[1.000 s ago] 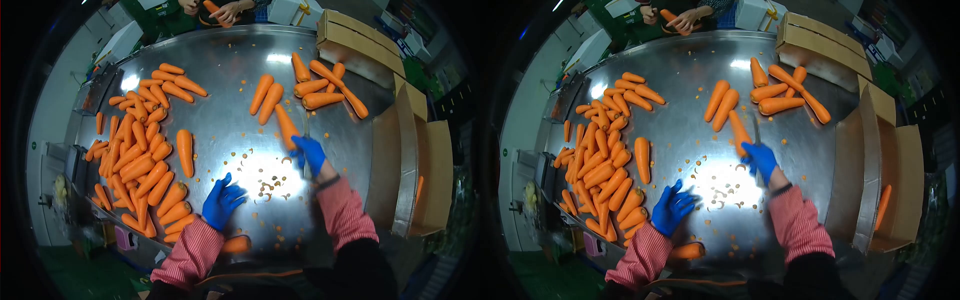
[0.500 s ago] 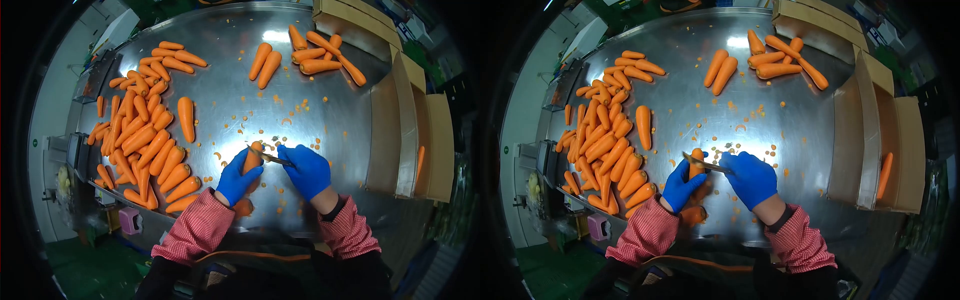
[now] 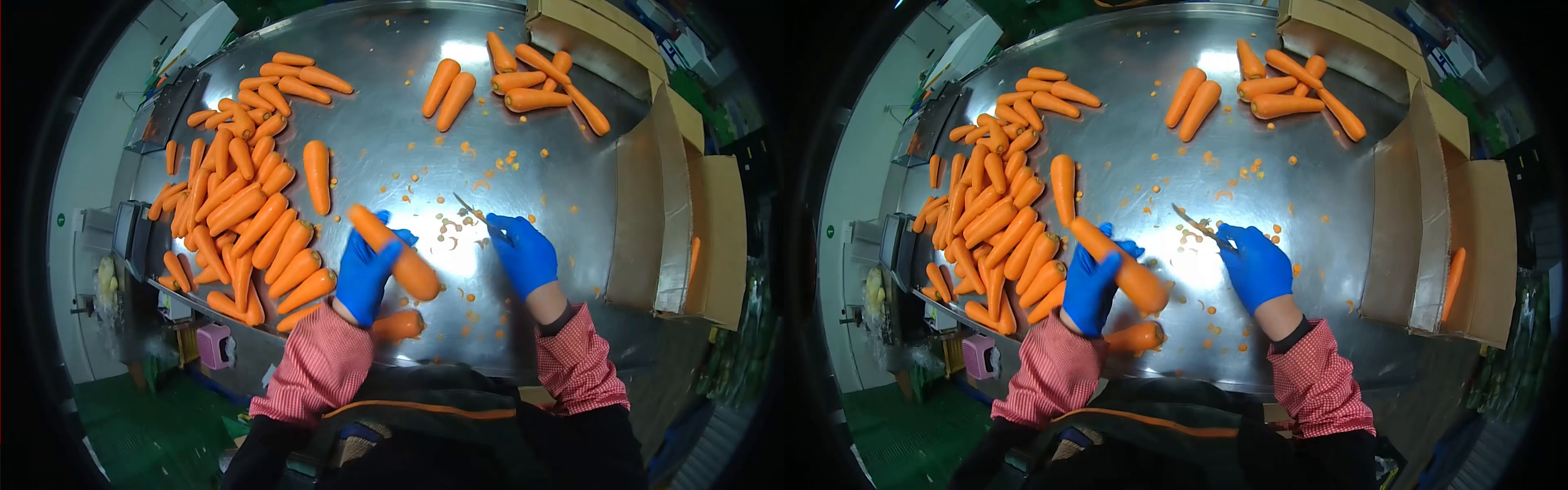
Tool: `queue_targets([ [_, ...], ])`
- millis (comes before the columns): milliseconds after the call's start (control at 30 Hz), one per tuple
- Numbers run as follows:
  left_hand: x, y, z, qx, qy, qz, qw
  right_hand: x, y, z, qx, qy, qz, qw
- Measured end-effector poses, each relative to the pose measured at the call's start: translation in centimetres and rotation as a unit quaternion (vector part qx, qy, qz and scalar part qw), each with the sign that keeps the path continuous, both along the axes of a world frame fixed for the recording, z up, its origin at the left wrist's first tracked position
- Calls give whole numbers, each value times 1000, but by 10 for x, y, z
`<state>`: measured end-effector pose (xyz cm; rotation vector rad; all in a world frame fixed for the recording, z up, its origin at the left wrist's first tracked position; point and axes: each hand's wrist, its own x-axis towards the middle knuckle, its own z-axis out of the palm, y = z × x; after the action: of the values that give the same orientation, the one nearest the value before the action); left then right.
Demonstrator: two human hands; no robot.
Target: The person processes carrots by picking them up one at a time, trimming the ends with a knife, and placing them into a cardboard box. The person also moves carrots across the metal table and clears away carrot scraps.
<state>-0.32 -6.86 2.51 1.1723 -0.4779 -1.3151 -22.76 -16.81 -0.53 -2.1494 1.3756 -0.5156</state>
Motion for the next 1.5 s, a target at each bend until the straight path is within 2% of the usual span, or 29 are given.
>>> queue_targets([
  [33, 5, -4, -8, 15, 79, 57, 995, 6, 9, 3, 0, -31, 5, 1000],
  [67, 11, -7, -16, 17, 179, 67, 982, 12, 15, 5, -5, -62, 10, 998],
  [133, 19, -9, -29, 23, 370, 85, 925, 21, 27, 9, -58, -62, 65, 994],
  [233, 13, -10, -37, 73, 399, 135, 904, 34, 36, 17, -146, -38, 86, 985],
  [267, 12, -9, -35, 61, 450, 108, 885, 38, 36, 21, -157, -21, 84, 984],
  [400, 0, -5, -30, 68, 475, 101, 872, 47, 31, 20, -153, 29, 77, 985],
  [500, 1, 0, -28, 61, 496, 99, 860, 35, 9, -21, -107, -20, 39, 993],
  [533, 8, 4, -27, 39, 496, 91, 863, 28, -2, -30, -38, 6, -7, 999],
  [567, 18, 3, -28, 12, 496, 81, 865, 21, -10, -47, -3, -37, -21, 999],
  [600, 38, 4, -40, 18, 386, 174, 906, 18, -14, -46, 5, -66, -22, 998],
  [633, 54, 0, -29, -58, 352, 150, 922, 13, -17, -45, 15, -94, -27, 995],
  [667, 108, 12, -71, -153, 255, 95, 950, 10, -24, -44, 18, -73, -27, 997],
  [800, 186, 45, -49, -98, 349, 331, 871, 3, -93, -37, -20, 35, -57, 998],
  [900, 160, 37, -25, -33, 323, 437, 839, 3, -164, -36, -32, 118, -82, 989],
  [1033, 138, 38, -70, 24, 230, 306, 923, 19, -246, -42, -84, 203, -88, 972],
  [1067, 125, 30, -71, 77, 220, 292, 928, 22, -264, -48, -94, 223, -85, 967],
  [1167, 93, 9, -76, 73, 273, 195, 939, 25, -302, -71, -105, 303, -86, 943],
  [1200, 77, -4, -66, 130, 254, 221, 932, 22, -302, -68, -110, 298, -72, 946],
  [1300, 51, -22, -56, 160, 253, 172, 938, 11, -293, -65, -109, 276, -22, 955],
  [1333, 53, -23, -65, 119, 303, 113, 939, 10, -279, -61, -122, 264, 10, 957],
  [1433, 31, -43, -61, 153, 270, 72, 948, 2, -212, -40, -134, 218, 85, 963],
  [1500, 19, -56, -65, 168, 280, -18, 945, 7, -162, -24, -92, 185, 107, 973],
])
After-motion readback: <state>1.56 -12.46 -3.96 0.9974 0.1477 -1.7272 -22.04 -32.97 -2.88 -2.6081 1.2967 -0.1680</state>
